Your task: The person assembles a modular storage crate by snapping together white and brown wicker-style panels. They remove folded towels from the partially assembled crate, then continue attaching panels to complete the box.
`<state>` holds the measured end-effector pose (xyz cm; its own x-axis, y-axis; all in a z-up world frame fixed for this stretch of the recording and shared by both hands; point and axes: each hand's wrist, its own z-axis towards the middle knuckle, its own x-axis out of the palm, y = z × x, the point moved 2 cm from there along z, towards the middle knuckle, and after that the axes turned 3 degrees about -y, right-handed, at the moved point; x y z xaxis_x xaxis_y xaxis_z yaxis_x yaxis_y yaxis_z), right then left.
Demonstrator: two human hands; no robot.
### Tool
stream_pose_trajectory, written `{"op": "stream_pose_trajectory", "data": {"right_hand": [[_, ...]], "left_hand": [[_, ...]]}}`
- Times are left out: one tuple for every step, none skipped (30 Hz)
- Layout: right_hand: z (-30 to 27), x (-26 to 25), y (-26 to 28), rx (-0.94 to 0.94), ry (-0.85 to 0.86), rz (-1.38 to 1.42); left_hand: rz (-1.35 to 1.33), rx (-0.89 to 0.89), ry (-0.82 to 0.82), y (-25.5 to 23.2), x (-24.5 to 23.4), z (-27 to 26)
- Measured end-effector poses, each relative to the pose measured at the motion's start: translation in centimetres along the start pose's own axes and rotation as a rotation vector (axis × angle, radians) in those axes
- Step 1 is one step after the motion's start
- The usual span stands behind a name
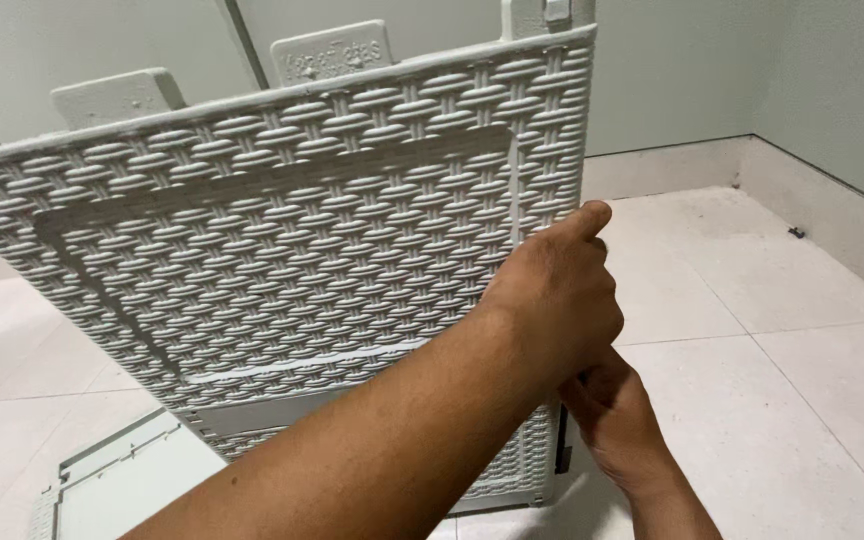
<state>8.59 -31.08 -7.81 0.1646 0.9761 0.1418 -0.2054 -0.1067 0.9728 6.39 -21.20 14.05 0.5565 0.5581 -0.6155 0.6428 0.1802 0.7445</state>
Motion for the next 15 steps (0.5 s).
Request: {"op": "stream_pose_trajectory", "data": {"right_hand": [[0.0,-0.1,0.0,0.026,-0.006,-0.015],[0.1,-0.1,0.0,0.053,-0.013,-0.031],[0.0,0.0,-0.1,0.080,-0.017,-0.045],[0.0,0.1,-0.1,0.089,-0.038,-0.071],[0.1,0.3,-0.1,0.099,-0.057,-0.097],[0.1,0.4,-0.2,0.108,-0.077,-0.122],[0.0,0.5,-0.2,0.093,-0.082,-0.088],[-0.1,0.7,-0.2,0.079,-0.086,-0.055],[-0.1,0.9,-0.2,0.064,-0.090,-0.020],[-0.1,1.0,-0.3,0.085,-0.093,-0.052],[-0.1,1.2,-0.3,0.106,-0.095,-0.085],[-0.2,1.4,-0.4,0.128,-0.097,-0.117],[-0.2,1.5,-0.3,0.107,-0.106,-0.133],[-0.3,1.6,-0.2,0.085,-0.115,-0.150],[-0.5,1.6,-0.1,0.068,-0.121,-0.169]], "left_hand": [[0.009,0.017,0.020,-0.1,0.0,0.2],[0.017,0.034,0.039,-0.1,-0.1,0.4],[0.026,0.050,0.060,-0.3,-0.1,0.5],[0.044,0.056,0.067,-0.4,-0.2,0.8],[0.062,0.060,0.074,-0.4,-0.4,1.2],[0.081,0.065,0.081,-0.4,-0.4,1.4],[0.062,0.067,0.096,-0.4,-0.3,1.6],[0.043,0.070,0.110,-0.4,-0.3,1.8],[0.026,0.072,0.126,-0.3,-0.3,2.0],[0.022,0.073,0.130,-0.3,-0.3,2.2],[0.016,0.075,0.135,-0.2,-0.3,2.4],[0.011,0.076,0.141,-0.2,-0.2,2.6],[0.014,0.072,0.136,-0.3,-0.2,2.6],[0.018,0.068,0.132,-0.4,-0.1,2.6],[0.016,0.064,0.129,-0.5,-0.1,2.7]]}}
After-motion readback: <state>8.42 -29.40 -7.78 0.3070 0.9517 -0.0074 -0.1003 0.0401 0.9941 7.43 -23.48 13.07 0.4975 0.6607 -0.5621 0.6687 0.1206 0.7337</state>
